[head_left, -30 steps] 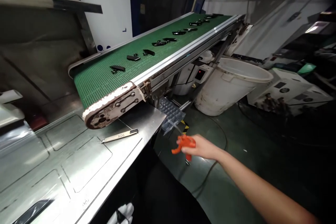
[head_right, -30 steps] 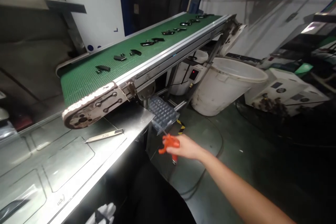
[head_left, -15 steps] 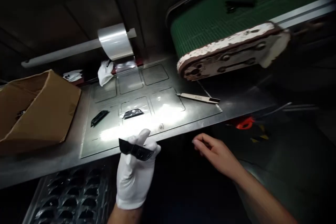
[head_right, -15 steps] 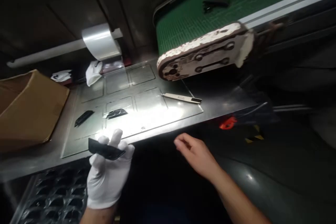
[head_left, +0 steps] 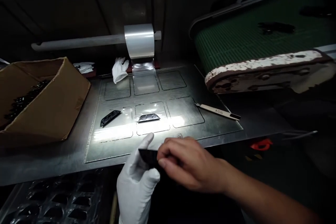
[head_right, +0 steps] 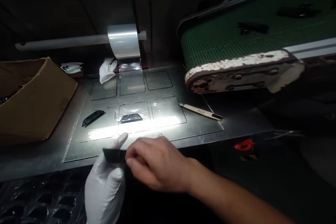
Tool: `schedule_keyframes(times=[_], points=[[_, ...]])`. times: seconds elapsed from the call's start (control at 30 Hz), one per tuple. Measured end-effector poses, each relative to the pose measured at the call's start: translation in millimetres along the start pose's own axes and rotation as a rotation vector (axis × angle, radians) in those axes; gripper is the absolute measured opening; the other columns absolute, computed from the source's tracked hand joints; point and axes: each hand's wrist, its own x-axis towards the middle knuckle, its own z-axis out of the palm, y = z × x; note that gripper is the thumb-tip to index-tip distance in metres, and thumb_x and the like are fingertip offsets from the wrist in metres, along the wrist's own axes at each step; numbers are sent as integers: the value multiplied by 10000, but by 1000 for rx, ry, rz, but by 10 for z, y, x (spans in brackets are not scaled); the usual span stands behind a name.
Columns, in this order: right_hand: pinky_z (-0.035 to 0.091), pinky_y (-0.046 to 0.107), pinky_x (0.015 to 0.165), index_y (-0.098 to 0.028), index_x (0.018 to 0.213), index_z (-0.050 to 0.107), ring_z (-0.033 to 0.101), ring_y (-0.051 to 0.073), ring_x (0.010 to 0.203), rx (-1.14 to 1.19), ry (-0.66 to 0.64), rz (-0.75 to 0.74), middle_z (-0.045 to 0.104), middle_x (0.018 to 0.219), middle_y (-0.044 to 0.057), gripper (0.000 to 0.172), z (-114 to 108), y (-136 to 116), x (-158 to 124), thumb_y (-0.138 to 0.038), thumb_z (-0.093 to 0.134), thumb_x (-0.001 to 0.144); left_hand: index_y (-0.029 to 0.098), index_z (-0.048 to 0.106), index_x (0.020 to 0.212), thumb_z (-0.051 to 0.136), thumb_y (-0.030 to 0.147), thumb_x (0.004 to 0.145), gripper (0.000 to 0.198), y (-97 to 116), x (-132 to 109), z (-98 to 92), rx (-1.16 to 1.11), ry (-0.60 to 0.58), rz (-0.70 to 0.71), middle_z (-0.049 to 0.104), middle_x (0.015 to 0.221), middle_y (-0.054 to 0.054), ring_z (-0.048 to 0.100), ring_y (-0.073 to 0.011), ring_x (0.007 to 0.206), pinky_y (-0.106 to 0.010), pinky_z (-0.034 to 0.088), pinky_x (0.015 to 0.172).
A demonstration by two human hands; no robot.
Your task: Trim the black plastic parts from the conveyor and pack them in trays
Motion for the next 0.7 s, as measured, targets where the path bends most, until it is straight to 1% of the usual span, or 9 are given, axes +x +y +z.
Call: schedule_keyframes(times=[0.03,0.1,0.2,0.3,0.4,0.47,0.53,0.63,0.7], points=[[411,215,584,-202,988,622,564,93,621,-66,10,13,641,786,-34,71,-78,57,116,-238,570,1021,237,704,1351,847,446,816,592,53,53,-14,33,20,32,761,1320,-103,745,-298,1171,-325,637,971],[391,230,594,-197,978,638,603,115,649,-294,8,49,676,806,-21,109,-231,209,400,-253,555,1021,243,735,1302,799,403,874,461,151,186,-41,118,126,141,787,1265,-77,761,-262,1132,-302,628,983],[311,245,576,-187,925,659,643,159,684,-652,-117,106,714,835,4,121,-383,483,840,-251,577,988,252,815,1102,766,312,907,210,231,395,-66,272,290,279,823,1134,-25,766,-203,1081,-249,590,1011],[257,237,570,-177,890,667,665,171,696,-797,-259,135,730,844,19,166,-394,698,1157,-258,567,995,260,832,991,770,328,895,133,245,513,-43,335,379,271,826,1041,-13,766,-205,1024,-279,590,996],[274,231,588,-164,884,681,692,186,717,-827,-350,173,735,834,28,206,-340,788,1294,-264,550,1008,263,837,963,769,370,886,149,249,522,-8,402,420,242,821,1023,-29,757,-245,1018,-375,586,1021],[321,241,602,-164,960,699,713,212,774,-794,-341,185,752,903,37,175,-351,769,1249,-294,590,1003,267,839,968,760,396,890,170,252,503,-6,441,425,223,819,1035,-34,752,-254,1031,-400,572,1046],[393,261,632,-175,1094,691,723,228,846,-724,-238,163,759,1000,43,198,-442,691,1051,-335,614,1006,270,840,983,762,393,888,174,251,490,-25,431,414,211,820,1046,-35,754,-257,1039,-411,581,1045],[481,280,715,-196,1133,666,706,189,865,-592,-43,155,742,1013,35,177,-693,558,468,-309,562,1045,285,838,1010,800,319,852,166,243,495,-48,389,364,251,825,1042,-21,771,-252,1015,-404,634,980],[497,283,729,-209,1084,674,683,173,830,-590,61,247,720,966,31,151,-864,550,-16,-288,548,1054,290,837,1001,812,290,835,167,241,501,-40,371,353,281,827,1026,-11,779,-245,990,-397,647,960]])
